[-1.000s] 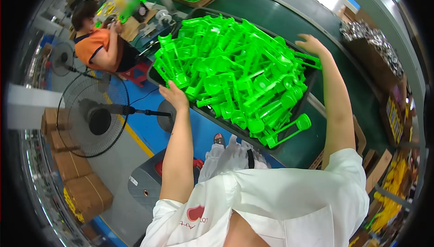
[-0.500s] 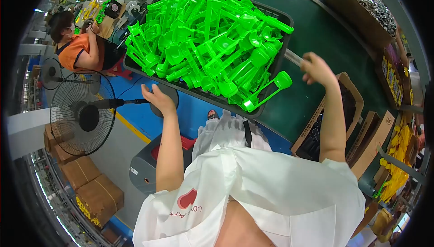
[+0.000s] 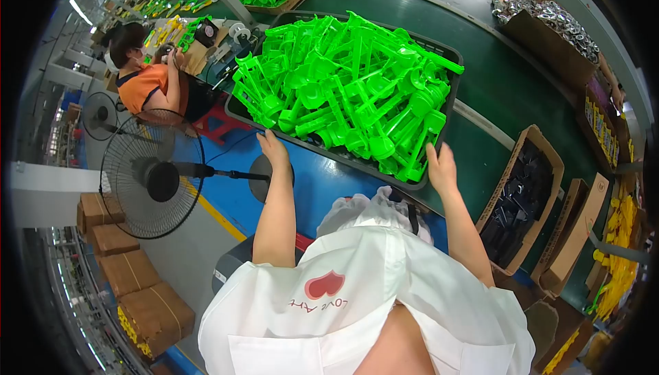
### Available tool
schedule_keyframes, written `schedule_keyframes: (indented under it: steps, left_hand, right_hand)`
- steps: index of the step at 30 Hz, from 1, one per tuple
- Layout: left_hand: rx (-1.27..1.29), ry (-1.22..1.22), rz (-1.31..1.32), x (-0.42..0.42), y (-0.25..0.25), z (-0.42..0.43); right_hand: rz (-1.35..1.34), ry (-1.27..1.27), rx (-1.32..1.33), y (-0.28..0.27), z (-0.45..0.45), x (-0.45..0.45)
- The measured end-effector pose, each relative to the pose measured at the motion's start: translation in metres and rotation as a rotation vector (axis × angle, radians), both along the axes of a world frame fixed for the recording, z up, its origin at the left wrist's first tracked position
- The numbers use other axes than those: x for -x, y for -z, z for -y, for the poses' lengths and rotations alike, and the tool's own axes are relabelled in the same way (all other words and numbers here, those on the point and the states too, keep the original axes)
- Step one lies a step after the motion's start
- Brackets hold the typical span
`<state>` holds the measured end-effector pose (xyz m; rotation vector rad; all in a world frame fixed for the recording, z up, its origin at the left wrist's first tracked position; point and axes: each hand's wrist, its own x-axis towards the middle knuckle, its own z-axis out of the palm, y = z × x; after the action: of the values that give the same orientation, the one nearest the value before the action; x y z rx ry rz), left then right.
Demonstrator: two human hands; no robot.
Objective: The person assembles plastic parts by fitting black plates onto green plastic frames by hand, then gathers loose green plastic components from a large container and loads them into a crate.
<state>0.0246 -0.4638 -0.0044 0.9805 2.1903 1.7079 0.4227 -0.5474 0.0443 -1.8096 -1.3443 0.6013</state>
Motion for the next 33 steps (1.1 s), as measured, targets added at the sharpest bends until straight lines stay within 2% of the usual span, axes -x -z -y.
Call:
schedule_keyframes:
  steps: [1,3,4,6,7,8,9,10,11,12,13,14,15,16,17,19,21,23,24,25,26,27,28,29,30,31,32,33]
  left_hand:
    - [-0.047,0.116,0.029,0.005,-0.004,-0.003]
    - [-0.135,0.358,0.098,0.012,-0.016,-0.005]
    - [-0.074,0.260,0.095,0.010,-0.020,-0.006]
    - [-0.020,0.265,0.011,0.018,-0.021,-0.008]
    - [0.014,0.198,-0.067,0.030,-0.002,-0.014]
    - [0.062,0.198,-0.303,0.057,0.033,-0.024]
    - [0.137,0.390,-0.356,0.068,0.020,-0.020]
    - [0.046,0.390,-0.675,0.080,0.033,-0.024]
    - [0.141,0.433,-0.613,0.076,0.018,-0.019]
    - [0.139,0.463,-0.718,0.089,0.027,-0.027]
    - [0.087,0.474,-0.456,0.081,0.017,-0.026]
    - [0.201,0.463,-0.538,0.097,0.031,-0.034]
    - [0.179,0.408,-0.223,0.063,-0.001,-0.020]
    - [0.268,0.329,-0.358,0.105,0.042,-0.050]
    - [0.124,0.401,-0.190,0.087,0.026,-0.038]
    - [0.043,0.526,-0.297,0.045,0.023,-0.020]
    - [0.064,0.698,-0.399,-0.010,0.034,0.007]
    - [0.167,0.902,-0.436,-0.069,0.054,0.040]
    - [0.252,1.003,-0.456,-0.099,0.065,0.062]
    - [0.366,1.100,-0.477,-0.124,0.076,0.087]
    - [0.496,1.193,-0.505,-0.149,0.086,0.111]
    - [0.627,1.276,-0.530,-0.173,0.092,0.135]
    - [0.751,1.360,-0.557,-0.198,0.098,0.161]
    - [0.842,1.440,-0.588,-0.219,0.097,0.182]
    - [0.916,1.523,-0.608,-0.241,0.097,0.200]
    - [0.955,1.608,-0.621,-0.265,0.092,0.218]
    - [0.969,1.691,-0.625,-0.291,0.086,0.235]
    - [0.972,1.768,-0.620,-0.320,0.078,0.252]
  right_hand:
    - [-0.075,-0.036,-0.030,0.005,0.005,0.013]
    - [-0.002,0.000,0.056,0.003,0.009,0.021]
    - [0.003,-0.004,0.064,0.001,0.010,0.023]
    - [0.019,0.016,0.088,0.004,0.015,0.026]
    - [0.030,0.039,0.066,0.006,0.019,0.031]
    - [-0.020,0.075,0.123,-0.001,0.022,0.036]
    - [-0.101,0.144,0.323,-0.024,0.027,0.045]
    - [-0.075,0.155,0.289,-0.013,0.030,0.046]
    - [-0.094,0.166,0.262,-0.012,0.032,0.046]
    - [-0.135,0.172,0.251,-0.008,0.032,0.044]
    - [-0.208,0.089,0.243,-0.007,0.031,0.031]
    - [-0.246,0.083,0.192,0.011,0.031,0.026]
    - [-0.303,0.097,0.122,0.009,0.036,0.020]
    - [-0.248,0.121,0.109,0.005,0.046,0.020]
    - [-0.314,0.126,0.088,-0.005,0.065,0.013]
    - [-0.236,0.142,0.124,-0.006,0.118,-0.006]
    - [-0.084,0.266,0.143,0.016,0.193,-0.038]
    - [0.076,0.613,0.176,0.019,0.294,-0.078]
    - [0.225,0.787,0.018,0.008,0.359,-0.102]
    - [0.287,1.043,-0.027,-0.008,0.423,-0.125]
    - [0.183,1.256,0.245,-0.055,0.489,-0.148]
    - [0.293,1.655,0.151,-0.061,0.558,-0.157]
    - [0.677,1.780,0.307,-0.077,0.635,-0.164]
    - [0.561,1.969,0.429,-0.080,0.713,-0.169]
    - [0.846,2.039,0.803,-0.112,0.753,-0.155]
    - [0.873,2.190,0.961,-0.111,0.806,-0.151]
    - [0.550,2.291,1.056,-0.117,0.841,-0.142]
    - [0.347,2.292,1.150,-0.096,0.889,-0.134]
